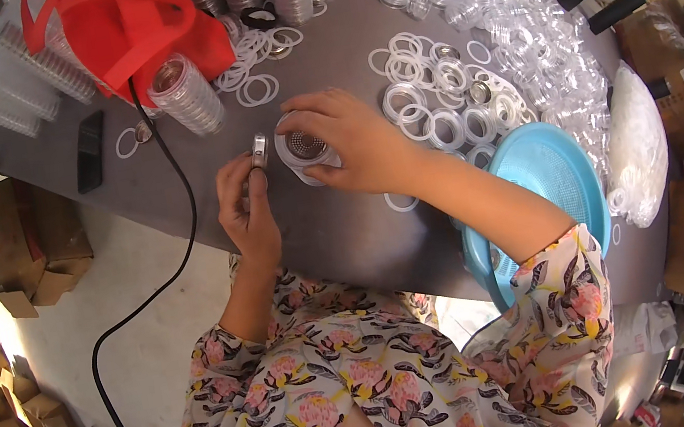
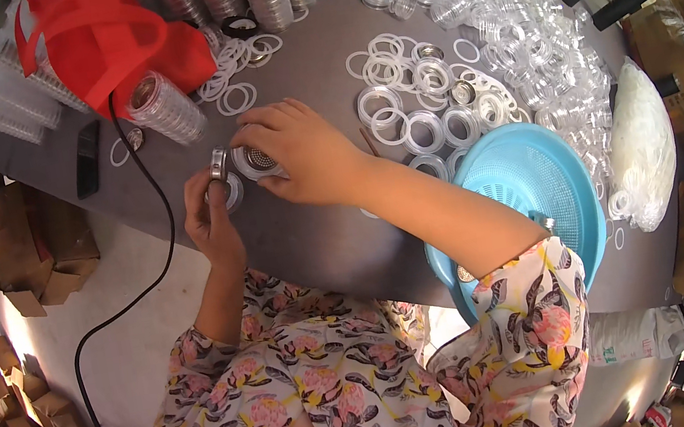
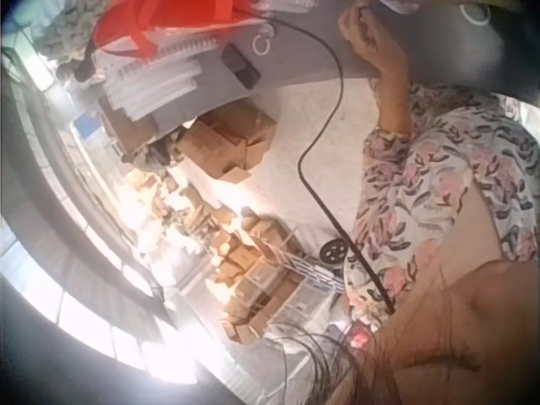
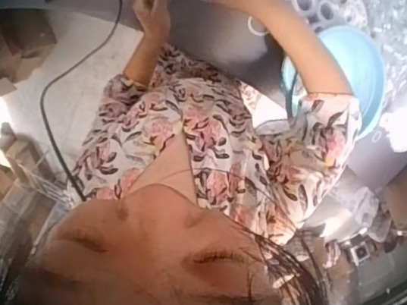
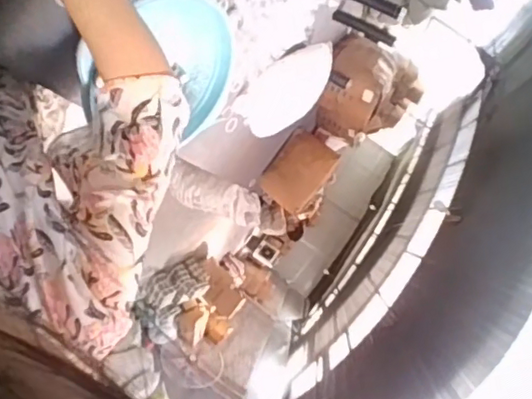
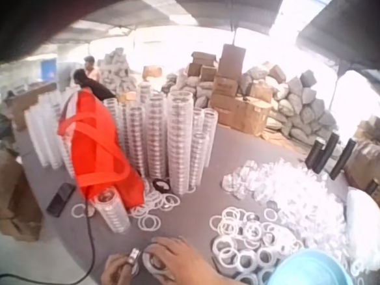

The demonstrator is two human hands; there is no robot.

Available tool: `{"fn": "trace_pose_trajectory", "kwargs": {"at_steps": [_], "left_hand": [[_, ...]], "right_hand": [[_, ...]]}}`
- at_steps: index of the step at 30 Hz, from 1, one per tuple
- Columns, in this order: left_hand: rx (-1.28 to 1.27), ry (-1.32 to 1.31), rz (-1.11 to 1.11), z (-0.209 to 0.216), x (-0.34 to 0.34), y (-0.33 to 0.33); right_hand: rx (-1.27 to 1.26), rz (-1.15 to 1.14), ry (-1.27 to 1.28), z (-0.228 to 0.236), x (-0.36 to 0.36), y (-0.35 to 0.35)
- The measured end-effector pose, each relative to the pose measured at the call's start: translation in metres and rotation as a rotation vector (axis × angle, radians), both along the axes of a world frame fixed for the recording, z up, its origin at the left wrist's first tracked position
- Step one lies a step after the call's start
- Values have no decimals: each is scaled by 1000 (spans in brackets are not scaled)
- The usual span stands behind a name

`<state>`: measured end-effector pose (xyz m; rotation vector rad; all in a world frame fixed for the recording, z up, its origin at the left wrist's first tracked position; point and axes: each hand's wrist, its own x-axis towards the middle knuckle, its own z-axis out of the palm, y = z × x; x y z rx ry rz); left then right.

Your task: The person assembles clear plastic containers by hand. They pick up a plastic tube, insert a metal mesh strainer into the opening, and then place a white plastic ring over the strainer to secure it. The person stacks the completed units on the table. The workspace contains stacks of empty tubes, a blue colander filled with metal strainers, and piles of white rings.

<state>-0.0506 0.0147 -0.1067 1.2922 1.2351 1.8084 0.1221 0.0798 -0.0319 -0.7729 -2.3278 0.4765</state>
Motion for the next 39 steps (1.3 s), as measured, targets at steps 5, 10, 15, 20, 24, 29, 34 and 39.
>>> {"fn": "trace_pose_trajectory", "kwargs": {"at_steps": [5, 10, 15, 20, 24, 29, 34, 39], "left_hand": [[5, 1, 14, -6, 5, 2], [5, 39, 38, -8, 9, 4], [162, 312, 64, -10, 16, 7], [124, 415, 92, -10, 13, 5], [262, 765, 83, 16, 9, 9], [220, 1145, -134, 59, 9, 25], [107, 1245, -364, 80, 3, 31], [27, 1240, -516, 81, -4, 40]], "right_hand": [[-50, -45, -35, -4, -1, -2], [-197, -56, -99, -1, -5, 7], [-539, -194, 380, -26, -8, 13], [-1000, -243, 772, 1, -5, 10], [-1107, -398, 918, 8, -2, 7], [-1090, -489, 919, 4, 11, 11], [-1062, -479, 936, 10, 15, 7], [-841, -369, 688, 9, 17, 5]]}}
